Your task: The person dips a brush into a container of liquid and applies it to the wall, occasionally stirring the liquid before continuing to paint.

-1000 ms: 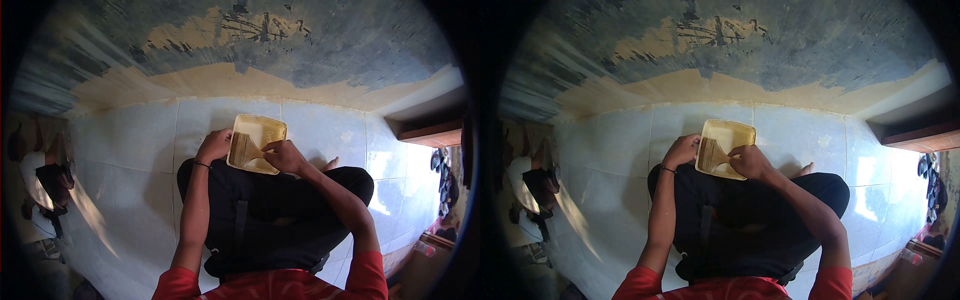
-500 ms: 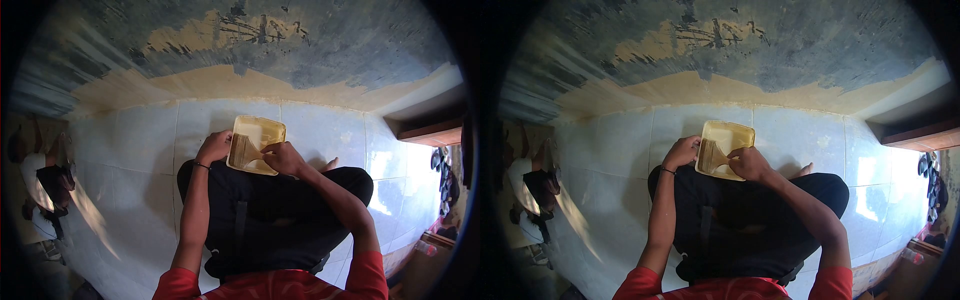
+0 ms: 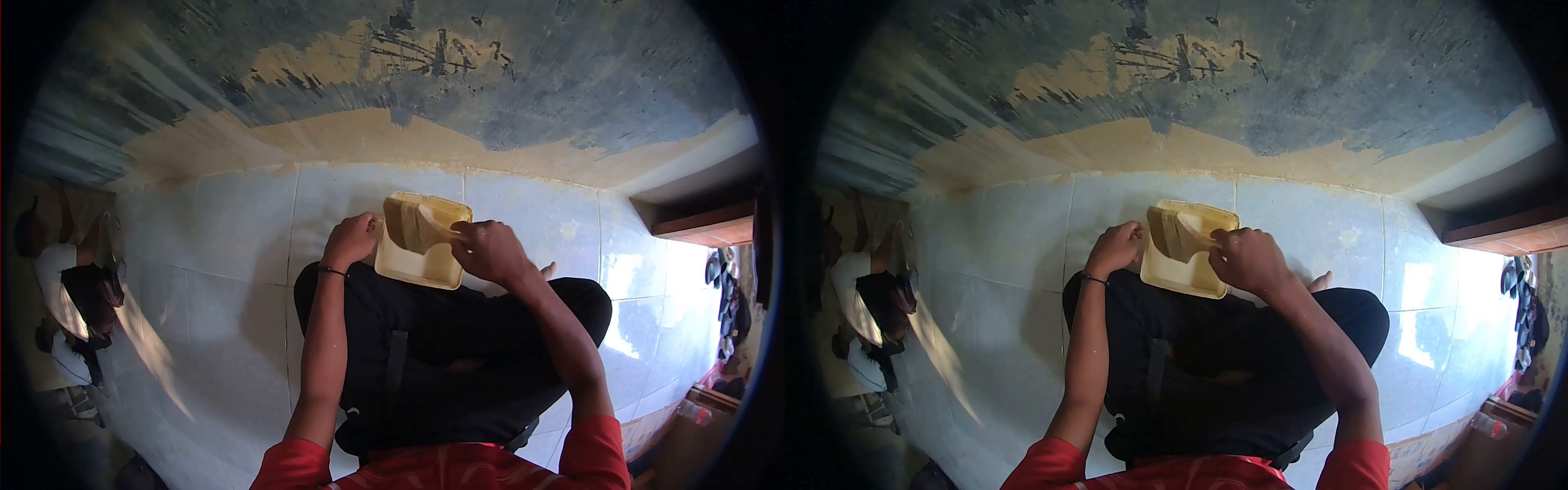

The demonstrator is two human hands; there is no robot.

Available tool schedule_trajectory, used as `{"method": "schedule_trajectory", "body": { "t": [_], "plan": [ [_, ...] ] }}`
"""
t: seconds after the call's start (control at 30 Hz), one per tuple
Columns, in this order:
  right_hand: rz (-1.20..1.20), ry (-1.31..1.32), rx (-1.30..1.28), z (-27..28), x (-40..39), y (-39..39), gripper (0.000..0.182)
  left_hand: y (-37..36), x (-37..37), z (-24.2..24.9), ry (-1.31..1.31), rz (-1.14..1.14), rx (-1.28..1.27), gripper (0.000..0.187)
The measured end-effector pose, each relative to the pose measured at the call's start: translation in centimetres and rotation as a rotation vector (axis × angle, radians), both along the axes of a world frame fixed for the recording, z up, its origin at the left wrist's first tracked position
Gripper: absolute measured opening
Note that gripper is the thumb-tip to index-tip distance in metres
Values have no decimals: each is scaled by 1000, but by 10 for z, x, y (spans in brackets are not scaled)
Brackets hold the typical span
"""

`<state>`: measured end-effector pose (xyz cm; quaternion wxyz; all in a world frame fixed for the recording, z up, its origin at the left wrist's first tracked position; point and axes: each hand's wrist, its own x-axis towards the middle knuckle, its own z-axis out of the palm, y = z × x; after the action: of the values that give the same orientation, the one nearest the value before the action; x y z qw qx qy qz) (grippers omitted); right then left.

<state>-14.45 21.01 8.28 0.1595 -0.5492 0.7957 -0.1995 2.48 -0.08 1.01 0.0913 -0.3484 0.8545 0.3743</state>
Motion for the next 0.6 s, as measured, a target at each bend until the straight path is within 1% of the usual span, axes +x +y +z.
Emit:
{"method": "schedule_trajectory", "body": {
  "t": [0.07, 0.1, 0.2, 0.43, 0.53, 0.6],
  "plan": [
    [5, 95, -127, 10, -5, 4, 21, 0, 0, 0, -33, 5, -35, 34],
    [2, 93, -127, 13, -6, 4, 21, 0, 0, 0, -30, 14, -27, 33],
    [-7, 210, -66, 14, -12, 6, 19, 2, -2, 7, -35, 32, -8, 33],
    [-32, 219, -76, -2, -7, 7, 19, 5, -3, 15, -43, 52, 29, 34],
    [-60, 207, -47, -3, -4, 8, 21, 4, -2, 10, -40, 52, 17, 34],
    [-69, 250, -17, -7, -3, 9, 21, 3, -2, 9, -24, 43, 24, 33]
  ]
}}
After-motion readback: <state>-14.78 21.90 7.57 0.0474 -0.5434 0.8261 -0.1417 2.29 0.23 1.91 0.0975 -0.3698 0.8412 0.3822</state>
